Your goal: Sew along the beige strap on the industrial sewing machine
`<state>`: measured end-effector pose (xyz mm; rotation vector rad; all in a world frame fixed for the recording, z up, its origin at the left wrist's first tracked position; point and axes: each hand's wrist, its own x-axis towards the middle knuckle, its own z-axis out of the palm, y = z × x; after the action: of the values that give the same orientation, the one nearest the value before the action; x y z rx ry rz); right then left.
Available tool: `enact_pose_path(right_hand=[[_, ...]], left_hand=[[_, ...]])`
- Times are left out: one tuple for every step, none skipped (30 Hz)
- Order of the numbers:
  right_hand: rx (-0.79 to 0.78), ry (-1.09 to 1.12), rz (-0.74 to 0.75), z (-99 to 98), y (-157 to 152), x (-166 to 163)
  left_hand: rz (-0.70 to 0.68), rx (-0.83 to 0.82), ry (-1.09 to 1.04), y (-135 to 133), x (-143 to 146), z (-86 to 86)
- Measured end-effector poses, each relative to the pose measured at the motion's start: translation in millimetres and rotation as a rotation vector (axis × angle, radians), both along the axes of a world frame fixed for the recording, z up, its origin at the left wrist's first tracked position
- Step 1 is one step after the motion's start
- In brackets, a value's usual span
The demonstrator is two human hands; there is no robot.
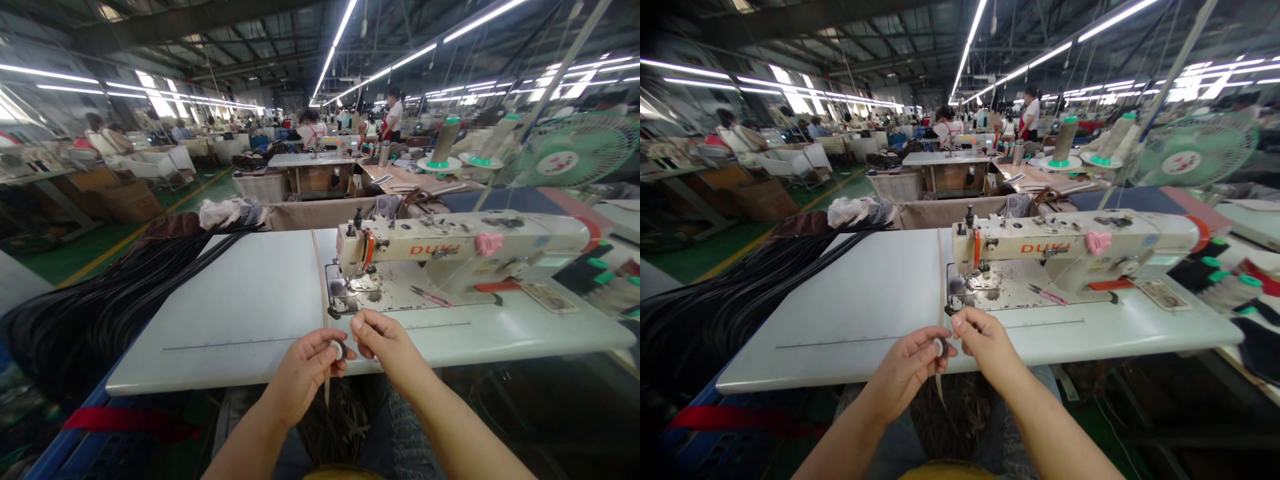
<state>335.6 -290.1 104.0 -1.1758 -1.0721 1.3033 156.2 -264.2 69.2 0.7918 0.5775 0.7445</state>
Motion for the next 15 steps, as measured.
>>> enact_pose_path(right_hand=[[0.034, -0.084, 0.042, 0.8, 1, -1], [0.072, -0.175, 0.08, 1.0, 2, -3], [0.119, -0.272, 0.101, 0.5, 4, -4], [0.172, -0.372, 0.098, -0.6, 5, -4], [0.224, -0.47, 0.084, -2.2, 7, -5], [0.263, -0.553, 0.071, -4.1, 9, -5], [0.28, -0.609, 0.061, -6.1, 10, -4], [0.273, -0.635, 0.055, -8.1, 11, -3], [0.248, -0.632, 0.059, -9.6, 10, -2], [0.212, -0.605, 0.06, -10.8, 9, -1], [0.171, -0.56, 0.058, -11.5, 7, 1], [0.129, -0.503, 0.058, -11.8, 4, 2], [0.092, -0.442, 0.063, -12.0, 2, 4], [0.059, -0.384, 0.072, -12.2, -1, 5], [0.03, -0.334, 0.085, -12.7, -3, 6]], left_hand=[[-0.049, 0.01, 0.013, -2, 0, 1.0], [-0.085, 0.017, 0.025, -3, 0, 1.8], [-0.102, 0.023, 0.029, -4, 0, 2.2], [-0.095, 0.031, 0.02, -5, 0, 2.4], [-0.073, 0.035, 0.0, -6, 0, 2.4], [-0.041, 0.033, -0.028, -6, -1, 2.0], [-0.006, 0.024, -0.059, -6, -2, 1.6], [0.023, 0.008, -0.084, -5, -3, 1.0], [0.039, -0.009, -0.101, -4, -4, 0.4], [0.041, -0.024, -0.108, -4, -5, -0.2], [0.034, -0.032, -0.11, -3, -6, -0.9], [0.022, -0.034, -0.113, -3, -7, -1.6], [0.006, -0.033, -0.119, -3, -7, -2.3], [-0.01, -0.029, -0.127, -4, -7, -3.1], [-0.027, -0.022, -0.137, -4, -7, -3.9]])
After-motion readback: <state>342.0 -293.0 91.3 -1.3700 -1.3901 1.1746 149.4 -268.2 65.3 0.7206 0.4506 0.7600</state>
